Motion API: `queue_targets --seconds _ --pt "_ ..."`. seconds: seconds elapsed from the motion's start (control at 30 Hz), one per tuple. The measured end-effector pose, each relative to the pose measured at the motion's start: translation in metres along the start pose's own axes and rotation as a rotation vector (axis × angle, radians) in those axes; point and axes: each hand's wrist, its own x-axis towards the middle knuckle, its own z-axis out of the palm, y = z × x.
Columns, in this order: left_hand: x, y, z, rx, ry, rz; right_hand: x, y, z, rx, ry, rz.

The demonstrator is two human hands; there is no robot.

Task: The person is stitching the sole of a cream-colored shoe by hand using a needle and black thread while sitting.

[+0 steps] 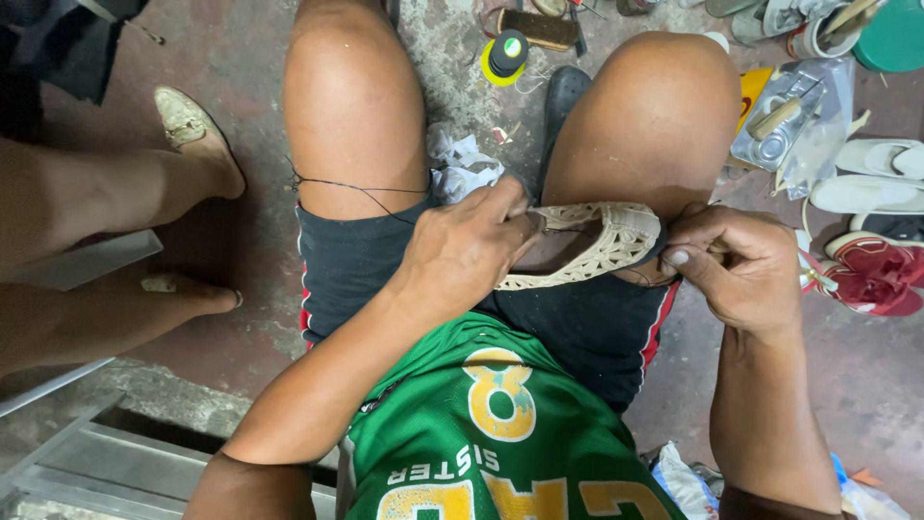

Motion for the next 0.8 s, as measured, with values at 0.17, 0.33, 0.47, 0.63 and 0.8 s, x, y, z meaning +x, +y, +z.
queue_targets --seconds 0.17,0.33,0.47,0.63,0.8 --pt "0.0 0.001 0.01 0.015 0.003 -0.031 -0.004 0.003 -0.005 0.027 0.001 0.024" --pt "-0.004 -0.005 0.002 -0.237 -0.027 -0.126 -0.005 0.007 -0.009 0.025 0.03 0.019" --pt "-0.009 -0.009 -0.012 -0.343 0.004 -0.262 -0.009 0.01 -0.011 0.046 0.032 0.026" --pt "-0.015 0.0 -0.032 -0.249 0.133 -0.069 -0.008 0.009 -0.012 0.051 0.035 0.007" --pt "-0.028 0.006 -0.051 -0.06 -0.136 -0.23 -0.007 0.009 -0.013 0.03 0.052 0.029"
